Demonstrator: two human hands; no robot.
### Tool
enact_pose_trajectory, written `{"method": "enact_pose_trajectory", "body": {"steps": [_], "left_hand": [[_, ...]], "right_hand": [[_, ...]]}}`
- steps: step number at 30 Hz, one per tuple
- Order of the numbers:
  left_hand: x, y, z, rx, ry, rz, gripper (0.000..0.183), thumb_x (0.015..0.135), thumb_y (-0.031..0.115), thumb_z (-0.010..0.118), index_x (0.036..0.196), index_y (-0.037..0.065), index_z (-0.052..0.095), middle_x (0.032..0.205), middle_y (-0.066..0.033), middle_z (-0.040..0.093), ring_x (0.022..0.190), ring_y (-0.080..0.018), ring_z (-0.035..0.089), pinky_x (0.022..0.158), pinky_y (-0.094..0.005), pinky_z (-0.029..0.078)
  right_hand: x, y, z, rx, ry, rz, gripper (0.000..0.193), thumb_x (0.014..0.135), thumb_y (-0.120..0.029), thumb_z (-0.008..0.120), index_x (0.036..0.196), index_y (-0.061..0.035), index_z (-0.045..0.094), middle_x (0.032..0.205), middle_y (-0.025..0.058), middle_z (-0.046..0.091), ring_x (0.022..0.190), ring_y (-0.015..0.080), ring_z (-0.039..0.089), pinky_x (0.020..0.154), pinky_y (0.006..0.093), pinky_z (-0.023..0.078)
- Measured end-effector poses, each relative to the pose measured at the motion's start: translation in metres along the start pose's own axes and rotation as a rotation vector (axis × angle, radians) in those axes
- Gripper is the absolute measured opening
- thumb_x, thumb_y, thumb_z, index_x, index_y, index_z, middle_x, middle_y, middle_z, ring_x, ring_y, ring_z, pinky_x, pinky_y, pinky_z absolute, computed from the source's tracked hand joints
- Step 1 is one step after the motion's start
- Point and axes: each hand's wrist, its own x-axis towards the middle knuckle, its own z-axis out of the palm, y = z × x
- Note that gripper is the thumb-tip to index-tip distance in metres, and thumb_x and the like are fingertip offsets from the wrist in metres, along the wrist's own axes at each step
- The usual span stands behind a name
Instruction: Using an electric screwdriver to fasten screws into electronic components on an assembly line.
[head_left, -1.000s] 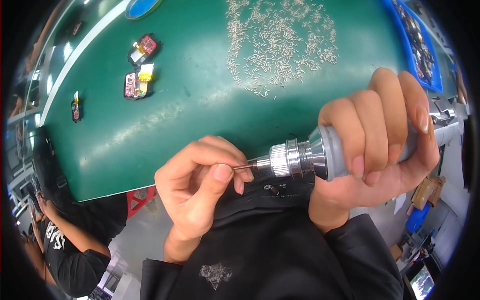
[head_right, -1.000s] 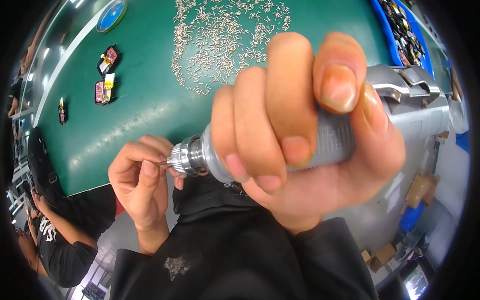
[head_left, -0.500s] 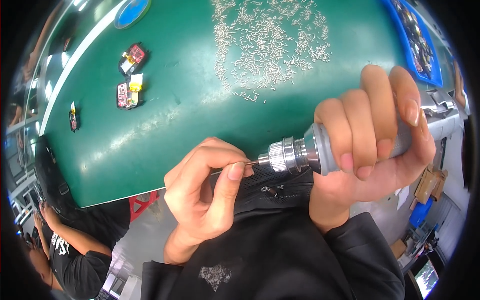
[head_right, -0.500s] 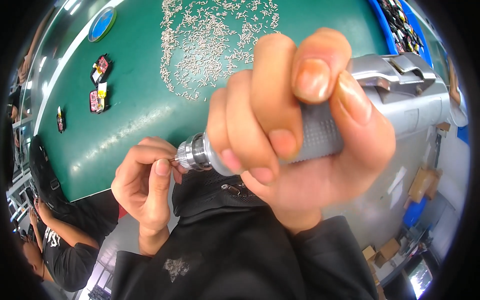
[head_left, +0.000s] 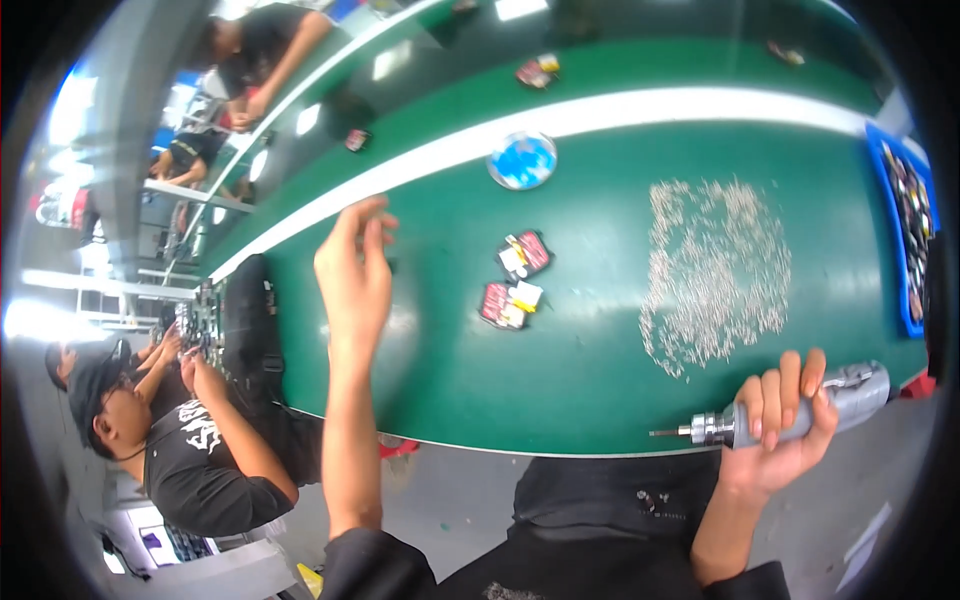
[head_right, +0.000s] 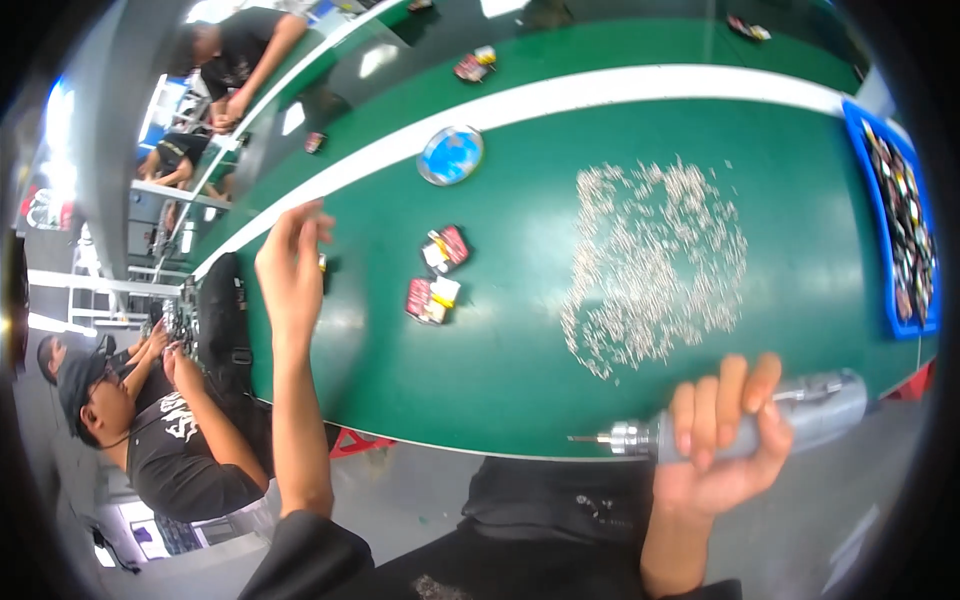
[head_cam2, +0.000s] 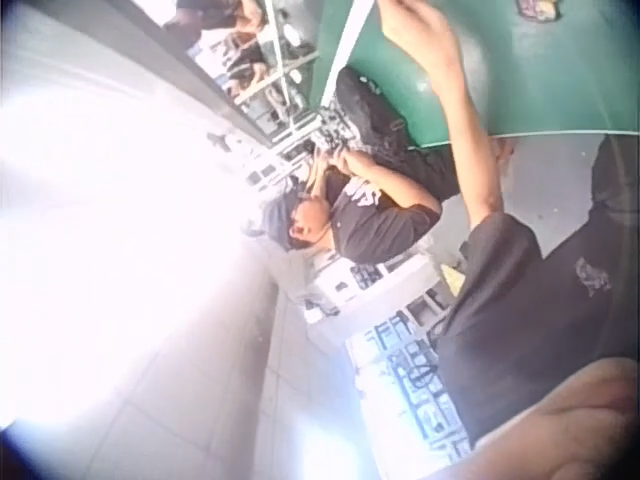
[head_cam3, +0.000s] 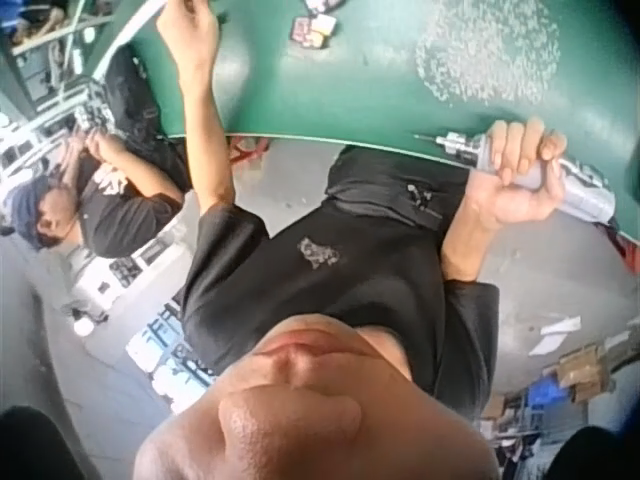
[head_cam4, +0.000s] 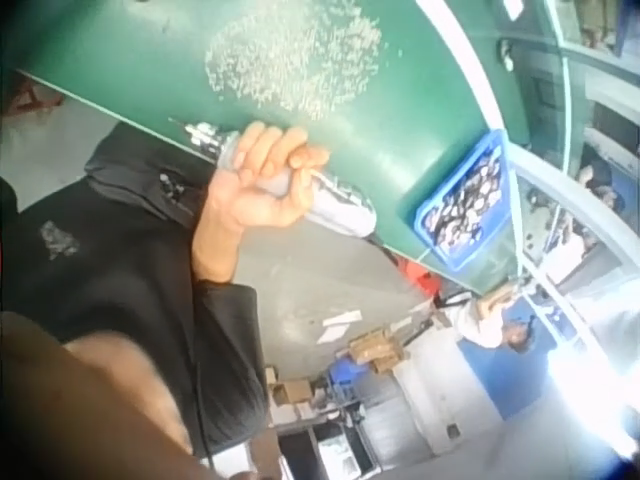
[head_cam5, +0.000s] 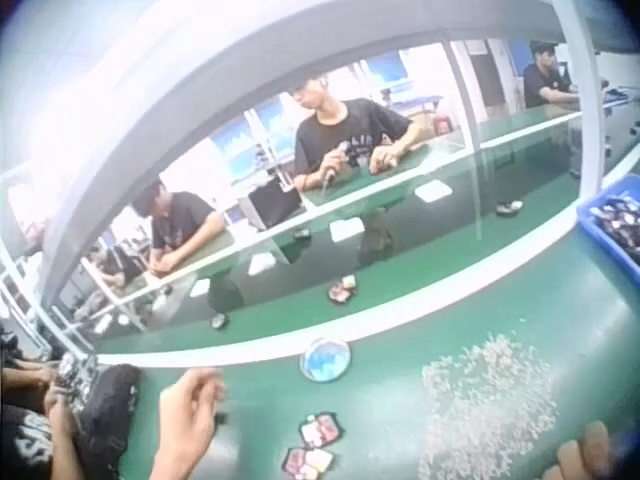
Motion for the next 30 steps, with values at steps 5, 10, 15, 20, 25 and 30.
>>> {"method": "enact_pose_trajectory", "body": {"steps": [5, 10, 15, 20, 25, 30], "left_hand": [[0.102, -0.111, 0.014, 0.368, 0.017, -0.045, 0.047, 0.084, 0.017, 0.067, 0.124, -0.003, 0.051, 0.097, -0.0209, 0.064, 0.09, -0.0339, 0.063, 0.082, -0.0421, 0.05], [0.147, -0.188, 0.022, 0.331, 0.007, -0.057, 0.043, 0.081, 0.018, 0.072, 0.117, -0.003, 0.061, 0.112, -0.0213, 0.067, 0.098, -0.0294, 0.067, 0.087, -0.0371, 0.05], [0.133, -0.137, 0.022, 0.291, -0.013, -0.02, 0.029, 0.083, 0.008, 0.069, 0.11, -0.003, 0.066, 0.104, -0.0183, 0.069, 0.092, -0.0293, 0.067, 0.084, -0.0357, 0.051], [0.03, 0.027, 0.013, 0.137, -0.21, 0.442, 0.045, 0.074, -0.009, 0.066, 0.118, -0.004, 0.059, 0.117, -0.0187, 0.062, 0.105, -0.0353, 0.058, 0.089, -0.0403, 0.048], [-0.093, 0.1, 0.008, -0.035, -0.484, 0.629, 0.06, 0.061, -0.005, 0.073, 0.119, -0.008, 0.058, 0.124, -0.0209, 0.058, 0.101, -0.0358, 0.058, 0.084, -0.0419, 0.052], [-0.113, 0.11, 0.022, -0.162, -0.566, 0.64, 0.053, 0.063, -0.003, 0.072, 0.114, -0.011, 0.058, 0.124, -0.0219, 0.058, 0.098, -0.0338, 0.058, 0.078, -0.0392, 0.054]], "right_hand": [[-0.008, -0.003, -0.009, -0.037, -0.054, 0.007, 0.013, 0.092, -0.017, 0.048, 0.085, -0.0079, 0.04, 0.062, 0.0016, 0.036, 0.041, 0.0096, 0.033, 0.045, 0.0269, 0.037], [-0.005, 0.004, 0.004, 0.009, -0.055, 0.067, 0.013, 0.092, -0.013, 0.047, 0.085, -0.0068, 0.038, 0.061, 0.0023, 0.036, 0.04, 0.0105, 0.035, 0.044, 0.028, 0.039], [-0.004, 0.0, -0.002, -0.002, -0.059, 0.109, 0.015, 0.092, -0.015, 0.048, 0.083, -0.0073, 0.038, 0.062, 0.0025, 0.036, 0.04, 0.011, 0.036, 0.046, 0.0288, 0.04], [-0.003, -0.009, -0.008, -0.068, -0.076, 0.12, 0.014, 0.091, -0.019, 0.047, 0.084, -0.0081, 0.04, 0.063, 0.0033, 0.038, 0.042, 0.0125, 0.035, 0.047, 0.0308, 0.038], [-0.002, 0.002, -0.007, -0.074, -0.11, 0.16, 0.014, 0.091, -0.02, 0.046, 0.084, -0.0083, 0.042, 0.064, 0.0028, 0.039, 0.044, 0.0118, 0.037, 0.05, 0.0306, 0.039], [-0.002, 0.0, -0.011, -0.062, -0.22, 0.153, 0.014, 0.092, -0.021, 0.043, 0.088, -0.0081, 0.046, 0.065, 0.0024, 0.041, 0.045, 0.0114, 0.039, 0.052, 0.0305, 0.041]]}}
